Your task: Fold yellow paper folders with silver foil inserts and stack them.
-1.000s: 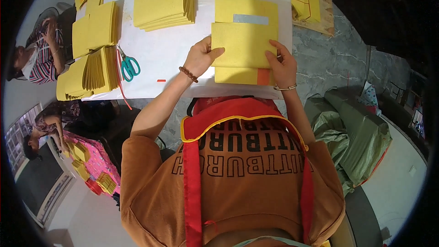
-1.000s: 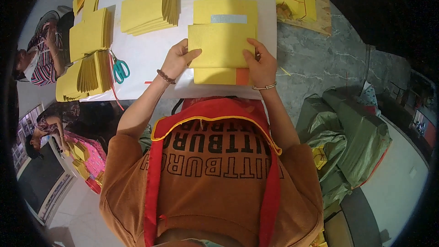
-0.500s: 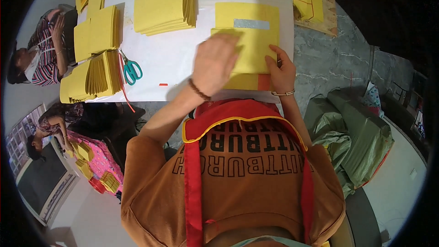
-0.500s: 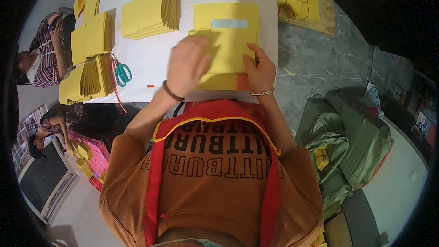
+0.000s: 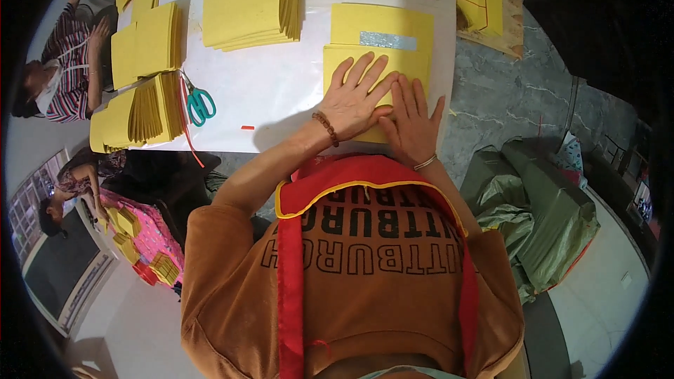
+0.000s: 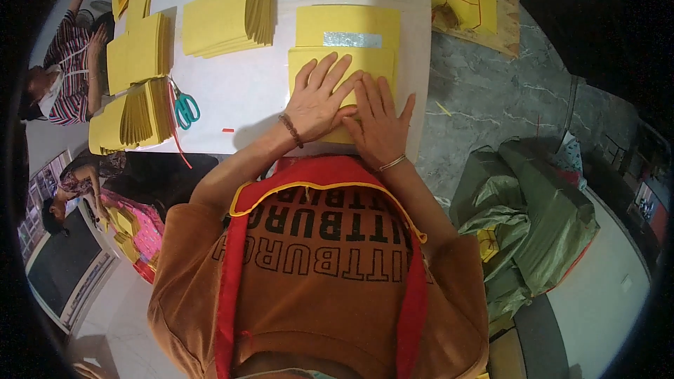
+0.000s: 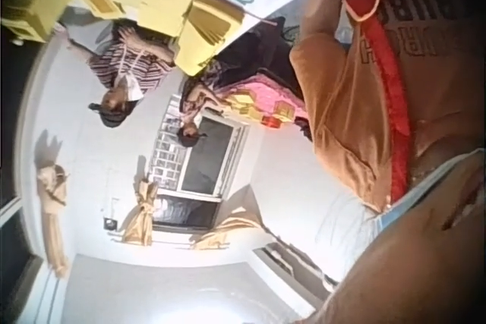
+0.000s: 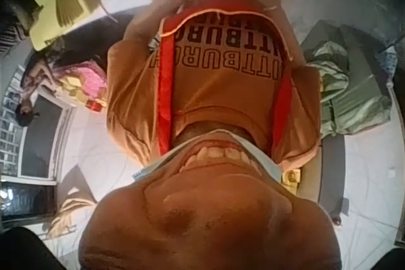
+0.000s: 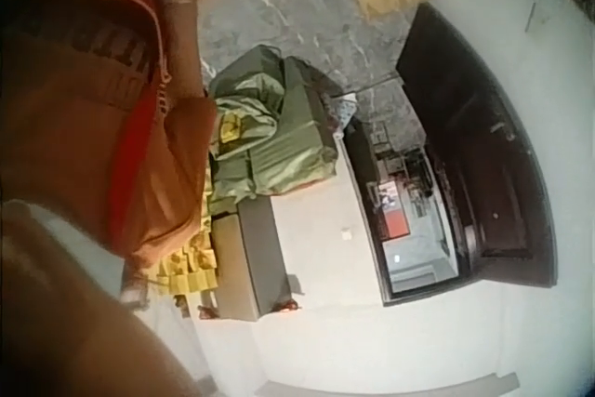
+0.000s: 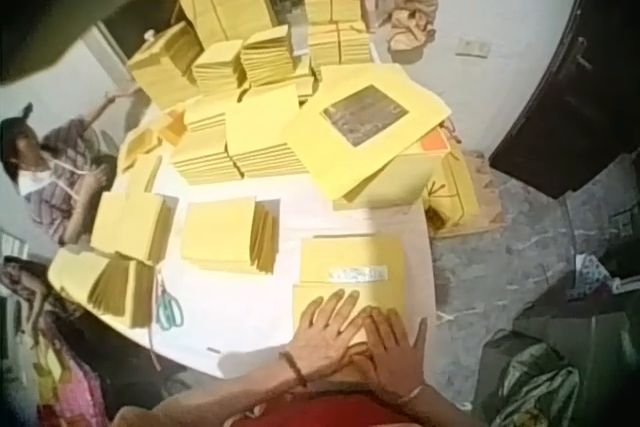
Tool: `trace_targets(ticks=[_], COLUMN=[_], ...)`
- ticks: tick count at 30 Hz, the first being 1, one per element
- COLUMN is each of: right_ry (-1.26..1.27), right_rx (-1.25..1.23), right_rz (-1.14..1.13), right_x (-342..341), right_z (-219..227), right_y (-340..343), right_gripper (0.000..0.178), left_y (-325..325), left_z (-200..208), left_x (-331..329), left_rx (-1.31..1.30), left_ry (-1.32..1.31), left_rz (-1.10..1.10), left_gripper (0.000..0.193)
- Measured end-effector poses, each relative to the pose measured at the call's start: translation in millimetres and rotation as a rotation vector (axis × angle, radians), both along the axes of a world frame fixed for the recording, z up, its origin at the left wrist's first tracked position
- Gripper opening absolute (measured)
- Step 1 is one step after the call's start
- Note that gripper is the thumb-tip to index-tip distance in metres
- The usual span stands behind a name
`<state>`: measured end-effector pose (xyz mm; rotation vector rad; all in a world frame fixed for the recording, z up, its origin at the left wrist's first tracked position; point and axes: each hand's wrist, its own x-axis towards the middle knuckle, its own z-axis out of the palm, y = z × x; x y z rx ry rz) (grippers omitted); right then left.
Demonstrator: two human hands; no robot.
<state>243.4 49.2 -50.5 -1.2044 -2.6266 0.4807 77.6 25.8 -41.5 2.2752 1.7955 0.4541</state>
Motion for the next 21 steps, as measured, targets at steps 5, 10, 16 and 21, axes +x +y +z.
trace_targets(ticks=[5, 10, 16, 21], right_ry=[-0.097, -0.11, 0.787, 0.908], right_rx=[0.007, -0.072, -0.753, -0.526], right_rz=[-0.002, -0.014, -0.22, -0.354], right_x=[0.1, -1.8, 32.8, 24.8], right_z=[-1.7, -1.4, -3.1, 10.1], right_y=[-3.8, 0.9, 29.2, 46.9], right_gripper=[0.052, 0.05, 0.027, 0.023], left_y=[-3.5, -2.4, -2.0, 10.0], left_z=[4.8, 4.5, 4.5, 42.8], left_x=[-19.0, -13.0, 14.5, -40.5], left_rx=[0.04, 0.133, 0.221, 0.122], left_ry=[-0.236, 0.01, 0.338, -0.337], left_rz=[-0.111, -0.219, -0.137, -0.196], left_gripper=[0.057, 0.056, 0.053, 0.044])
